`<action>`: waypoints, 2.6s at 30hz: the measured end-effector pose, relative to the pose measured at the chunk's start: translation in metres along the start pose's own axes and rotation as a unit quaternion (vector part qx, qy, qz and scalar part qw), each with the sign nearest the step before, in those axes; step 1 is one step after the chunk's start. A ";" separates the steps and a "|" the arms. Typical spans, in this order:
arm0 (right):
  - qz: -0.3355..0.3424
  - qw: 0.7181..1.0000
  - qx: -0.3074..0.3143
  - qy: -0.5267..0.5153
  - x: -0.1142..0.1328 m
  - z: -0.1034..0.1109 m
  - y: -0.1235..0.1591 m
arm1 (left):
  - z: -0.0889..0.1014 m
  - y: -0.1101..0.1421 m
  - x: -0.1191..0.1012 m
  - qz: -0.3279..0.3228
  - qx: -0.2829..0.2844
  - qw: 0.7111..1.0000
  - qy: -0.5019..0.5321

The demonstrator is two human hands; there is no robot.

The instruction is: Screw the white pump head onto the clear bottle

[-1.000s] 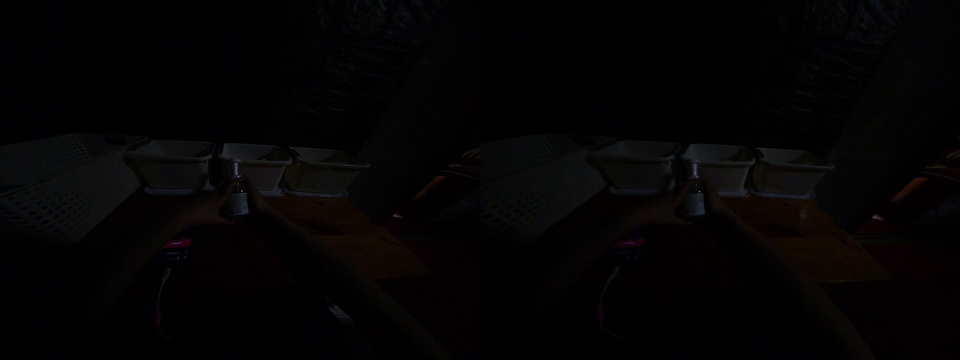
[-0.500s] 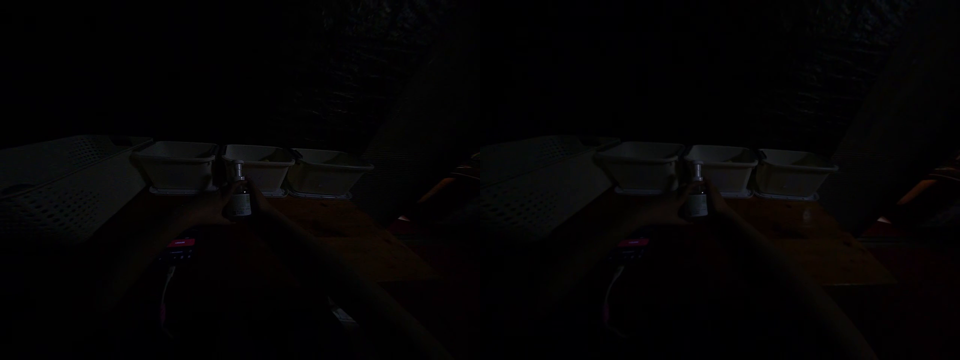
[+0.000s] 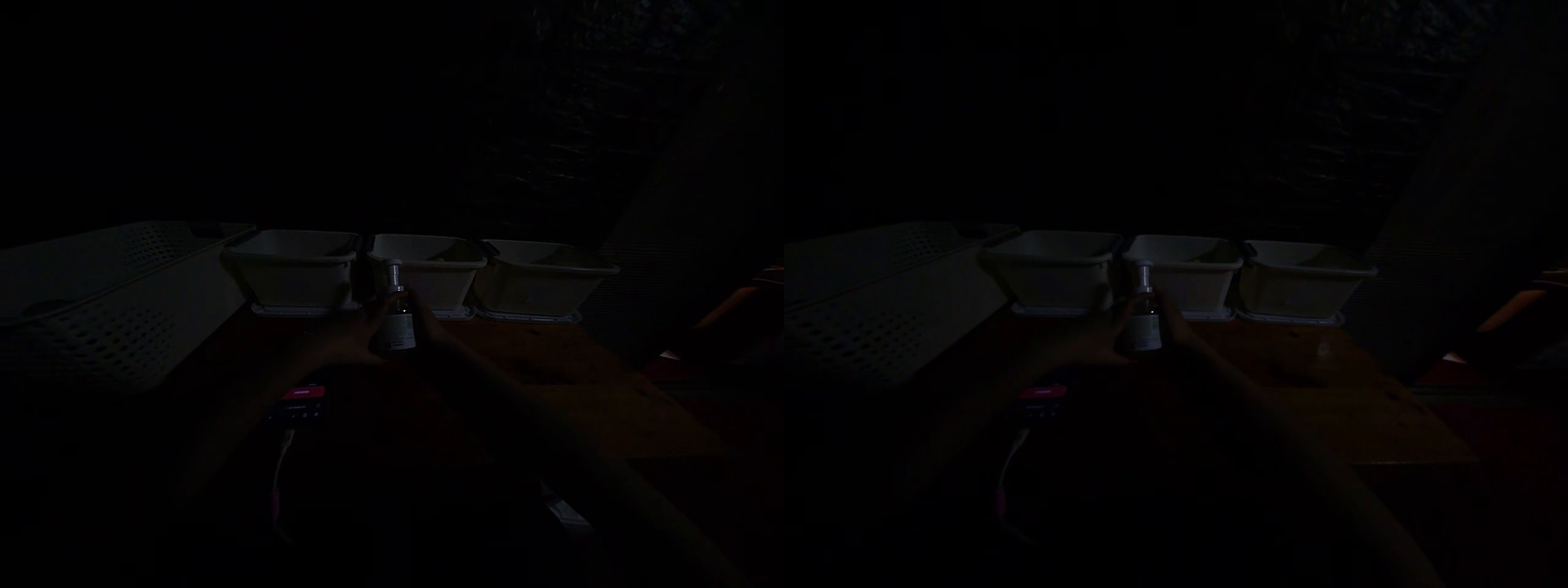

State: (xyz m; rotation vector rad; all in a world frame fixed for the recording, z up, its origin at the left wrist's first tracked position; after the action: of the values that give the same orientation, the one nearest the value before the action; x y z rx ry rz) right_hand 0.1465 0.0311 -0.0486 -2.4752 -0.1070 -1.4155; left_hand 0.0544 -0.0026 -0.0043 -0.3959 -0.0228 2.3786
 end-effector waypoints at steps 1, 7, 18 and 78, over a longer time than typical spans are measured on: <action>-0.005 1.000 -0.005 -0.003 -0.001 0.001 0.000 | 0.000 0.000 0.000 0.000 0.002 1.000 0.000; -0.034 0.999 -0.029 -0.008 -0.005 0.007 -0.002 | 0.000 0.000 0.000 0.004 -0.005 1.000 -0.016; -0.028 0.999 -0.013 -0.030 -0.001 -0.001 -0.001 | -0.001 0.001 0.004 0.015 -0.004 1.000 -0.024; -0.037 0.998 -0.027 -0.040 -0.007 0.006 -0.003 | -0.001 0.001 0.000 0.014 0.004 0.999 -0.034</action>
State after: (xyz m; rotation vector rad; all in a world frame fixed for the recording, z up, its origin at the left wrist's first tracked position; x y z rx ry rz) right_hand 0.1470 0.0357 -0.0568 -2.5969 -0.1803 -1.3652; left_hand 0.0537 -0.0036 -0.0055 -0.3131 -0.0402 2.4185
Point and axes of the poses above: each hand's wrist, its own y-axis away from the middle knuckle, its own z-axis out of the back of the hand, x = y × z, the point moved 8 cm from there along -y, towards the middle knuckle, and after that the axes turned 11 degrees about z, right-handed, at the moved point
